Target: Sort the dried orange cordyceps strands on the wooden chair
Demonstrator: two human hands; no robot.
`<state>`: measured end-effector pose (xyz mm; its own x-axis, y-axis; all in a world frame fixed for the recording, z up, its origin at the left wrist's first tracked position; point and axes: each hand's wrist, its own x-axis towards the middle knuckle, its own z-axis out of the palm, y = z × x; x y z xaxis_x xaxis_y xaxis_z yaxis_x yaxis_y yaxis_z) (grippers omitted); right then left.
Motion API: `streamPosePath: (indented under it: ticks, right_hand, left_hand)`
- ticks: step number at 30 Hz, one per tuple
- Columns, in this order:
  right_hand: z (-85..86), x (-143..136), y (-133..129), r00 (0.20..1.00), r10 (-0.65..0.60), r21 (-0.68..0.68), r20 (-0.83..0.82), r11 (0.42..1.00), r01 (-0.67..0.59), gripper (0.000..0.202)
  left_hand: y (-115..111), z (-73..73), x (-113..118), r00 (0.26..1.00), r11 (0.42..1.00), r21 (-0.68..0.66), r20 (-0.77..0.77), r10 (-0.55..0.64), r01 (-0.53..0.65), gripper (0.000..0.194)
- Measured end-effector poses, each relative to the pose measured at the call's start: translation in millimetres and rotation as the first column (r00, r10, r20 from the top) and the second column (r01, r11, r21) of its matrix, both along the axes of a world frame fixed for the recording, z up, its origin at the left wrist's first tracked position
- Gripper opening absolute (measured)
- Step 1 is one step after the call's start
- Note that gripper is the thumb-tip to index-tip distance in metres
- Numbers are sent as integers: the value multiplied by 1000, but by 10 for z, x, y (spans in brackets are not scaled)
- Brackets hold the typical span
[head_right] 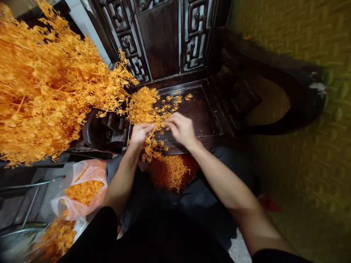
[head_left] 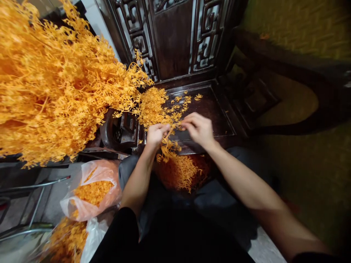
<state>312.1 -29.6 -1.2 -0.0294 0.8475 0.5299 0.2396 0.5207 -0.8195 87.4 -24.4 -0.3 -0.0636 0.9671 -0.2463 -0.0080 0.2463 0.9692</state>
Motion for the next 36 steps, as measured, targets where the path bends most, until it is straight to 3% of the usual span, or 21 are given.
streamPosePath:
  ticks: [2, 3, 4, 7, 9, 12, 15, 17, 20, 22, 24, 26, 27, 29, 32, 34, 36]
  right_hand:
    - [-5, 155, 58, 955, -205, -65, -215, 979, 195, 22]
    - [-26, 211, 93, 915, -257, -121, -311, 966, 230, 26]
    - [-59, 244, 130, 888, -256, -178, -381, 963, 202, 30]
    - [-211, 201, 261, 892, -94, -304, -442, 951, -50, 43]
    - [-303, 129, 383, 912, -60, -351, -405, 932, -94, 48]
    - [-327, 97, 553, 972, -65, -372, -224, 928, -24, 55]
    - [-235, 99, 515, 995, 20, -229, 96, 973, 3, 55]
    - [-181, 40, 351, 965, 136, -143, 222, 984, -106, 49]
    - [-184, -99, 112, 915, 351, -176, 200, 931, -319, 27]
    - [-227, -105, 105, 954, 290, -202, 80, 941, -270, 20]
    - [-281, 21, 240, 993, -1, -230, -121, 973, -27, 25]
    - [-343, 224, 430, 902, -321, -274, -290, 931, 243, 29]
    - [-377, 318, 508, 874, -384, -278, -298, 911, 306, 29]
    - [-447, 417, 582, 941, -296, -265, -163, 932, 247, 22]
    - [-503, 288, 505, 993, -28, -278, 112, 959, 58, 32]
    - [-466, 101, 394, 987, -8, -238, 160, 970, 46, 32]
    - [-375, -73, 267, 994, -69, -205, 85, 975, 85, 28]
  left_hand:
    - [9, -5, -95, 994, 994, 44, -42, 105, -103, 40]
    - [3, -11, -119, 992, 993, 42, -53, 112, -110, 40]
    - [-8, -20, -118, 995, 996, 28, -60, 84, -83, 38]
    - [-61, -72, 11, 993, 997, -31, -93, -72, 69, 39]
    - [-100, -120, 123, 978, 988, -44, -140, -152, 148, 44]
    - [-140, -190, 201, 941, 968, -39, -228, -251, 249, 51]
    - [-148, -231, 200, 893, 942, -10, -316, -321, 336, 49]
    - [-149, -232, 210, 849, 923, 28, -402, -342, 385, 47]
    - [-178, -198, 249, 789, 896, 72, -508, -344, 437, 44]
    - [-213, -157, 256, 767, 883, 60, -525, -369, 466, 41]
    - [-238, -110, 223, 776, 880, 11, -476, -413, 475, 35]
    - [-229, -65, 162, 850, 908, -43, -335, -406, 416, 30]
    - [-208, -46, 129, 900, 929, -60, -233, -368, 365, 29]
    - [-146, -15, 78, 967, 965, -70, -5, -254, 253, 32]
    - [-63, 6, 52, 957, 989, -50, 263, -121, 138, 35]
    - [-49, 6, 61, 931, 995, -33, 358, -72, 89, 34]
    - [-65, 3, 79, 914, 999, -13, 403, -42, 51, 31]
